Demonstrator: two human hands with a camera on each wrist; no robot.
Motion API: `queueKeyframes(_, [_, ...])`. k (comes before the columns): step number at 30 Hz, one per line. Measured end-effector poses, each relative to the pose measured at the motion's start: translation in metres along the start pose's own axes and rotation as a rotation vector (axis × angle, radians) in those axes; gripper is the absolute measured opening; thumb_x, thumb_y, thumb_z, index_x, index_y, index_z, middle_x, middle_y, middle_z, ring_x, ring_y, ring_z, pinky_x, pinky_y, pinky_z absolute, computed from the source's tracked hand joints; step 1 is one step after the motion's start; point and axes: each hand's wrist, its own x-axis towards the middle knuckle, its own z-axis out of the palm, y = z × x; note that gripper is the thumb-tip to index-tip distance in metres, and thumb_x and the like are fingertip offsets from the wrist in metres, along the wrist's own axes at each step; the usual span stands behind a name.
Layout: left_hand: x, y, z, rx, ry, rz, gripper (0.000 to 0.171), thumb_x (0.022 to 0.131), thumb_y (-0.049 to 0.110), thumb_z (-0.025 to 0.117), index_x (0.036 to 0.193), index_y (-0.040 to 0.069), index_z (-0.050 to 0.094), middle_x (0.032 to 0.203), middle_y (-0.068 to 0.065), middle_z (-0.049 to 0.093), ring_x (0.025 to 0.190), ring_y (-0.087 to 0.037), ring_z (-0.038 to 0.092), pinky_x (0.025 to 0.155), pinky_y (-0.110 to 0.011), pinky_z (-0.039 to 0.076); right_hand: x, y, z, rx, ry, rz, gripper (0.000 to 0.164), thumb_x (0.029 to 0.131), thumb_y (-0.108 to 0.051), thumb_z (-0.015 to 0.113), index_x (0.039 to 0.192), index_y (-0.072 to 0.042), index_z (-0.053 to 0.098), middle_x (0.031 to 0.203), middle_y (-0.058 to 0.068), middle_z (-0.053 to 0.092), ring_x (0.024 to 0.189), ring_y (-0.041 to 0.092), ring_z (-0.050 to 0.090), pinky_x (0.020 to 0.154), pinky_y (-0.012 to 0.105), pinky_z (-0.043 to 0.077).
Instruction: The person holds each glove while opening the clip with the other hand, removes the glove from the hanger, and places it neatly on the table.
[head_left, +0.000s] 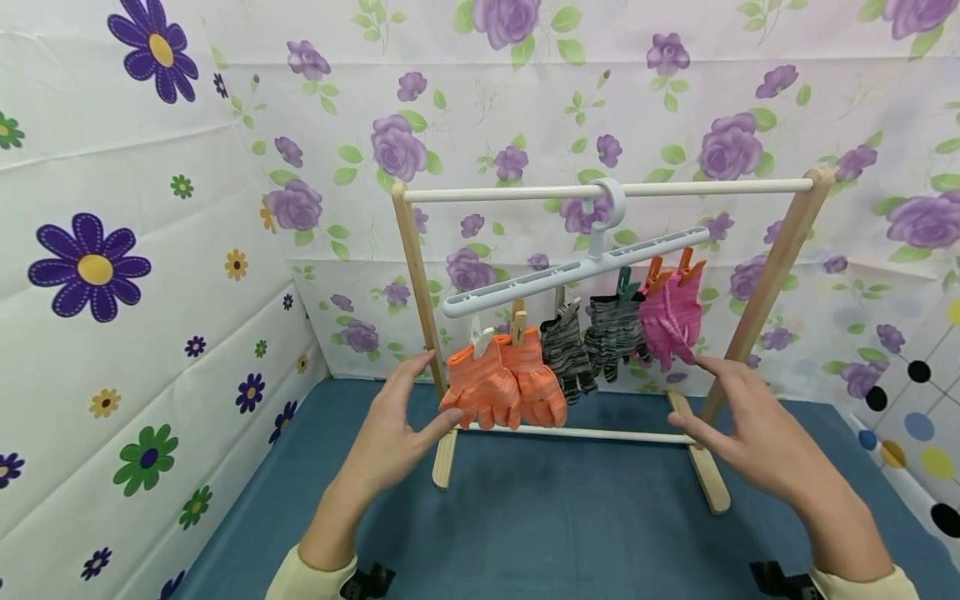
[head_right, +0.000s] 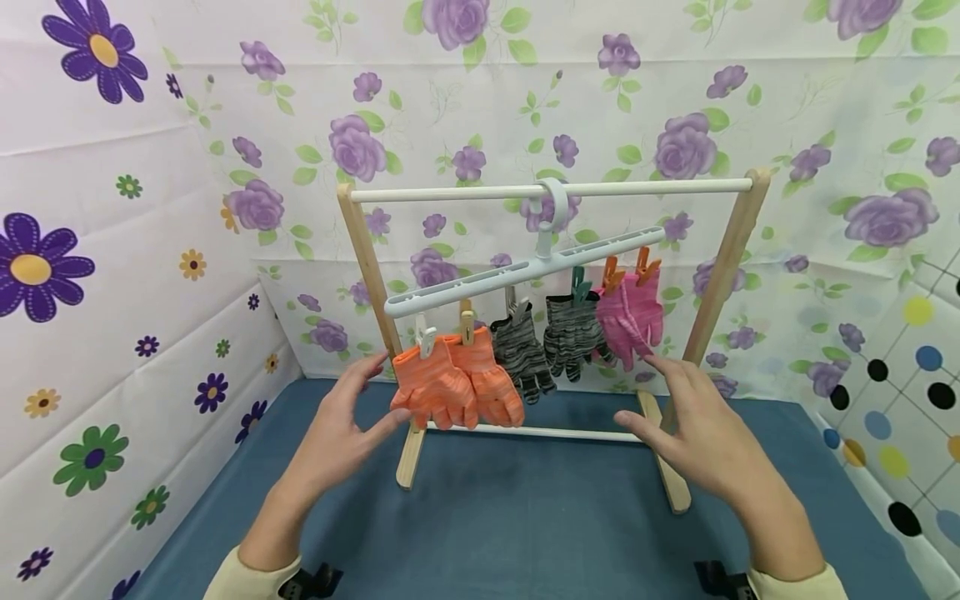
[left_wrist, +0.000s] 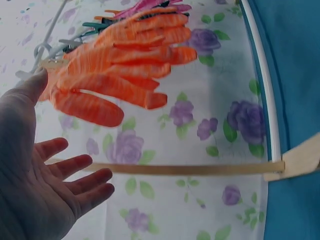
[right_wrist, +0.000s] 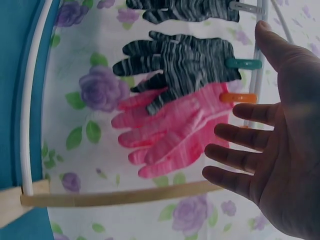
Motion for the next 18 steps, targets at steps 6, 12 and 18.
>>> queueKeyframes(6, [0.007,0.006,0.011,-0.097,0.046,0.056,0.075,0.098,0.041,0.079,0.161,0.020,0.045,0.158,-0.004,0.049,0.140,-0.029,0.052,0.112,-0.057,0.045,0.007,-0.014,0.001,0.047,-0.020,-0.038,0.094,0.099,-0.055,0.073,0.166,-0.006,0.029,0.163,0.027,0.034,0.145,0.052,0.035,0.102,0.081,0.034])
queueKeyframes(12, [0.015,0.014,0.021,-0.231,0.082,0.093,0.057,0.103,0.033,0.074,0.154,0.016,0.054,0.143,-0.004,0.060,0.127,-0.024,0.064,0.100,-0.049,0.055,0.015,-0.032,0.005,0.098,-0.022,-0.101,0.088,0.100,-0.052,0.072,0.166,-0.010,0.031,0.164,0.021,0.036,0.147,0.047,0.038,0.106,0.078,0.035])
queueKeyframes(18, [0.020,0.018,0.030,-0.324,0.128,0.096,0.046,0.106,0.025,0.070,0.147,0.010,0.060,0.130,-0.006,0.069,0.112,-0.022,0.071,0.087,-0.039,0.061,0.023,-0.050,0.005,0.134,-0.019,-0.181,0.081,0.101,-0.047,0.074,0.163,-0.010,0.037,0.160,0.015,0.045,0.145,0.040,0.044,0.107,0.071,0.041])
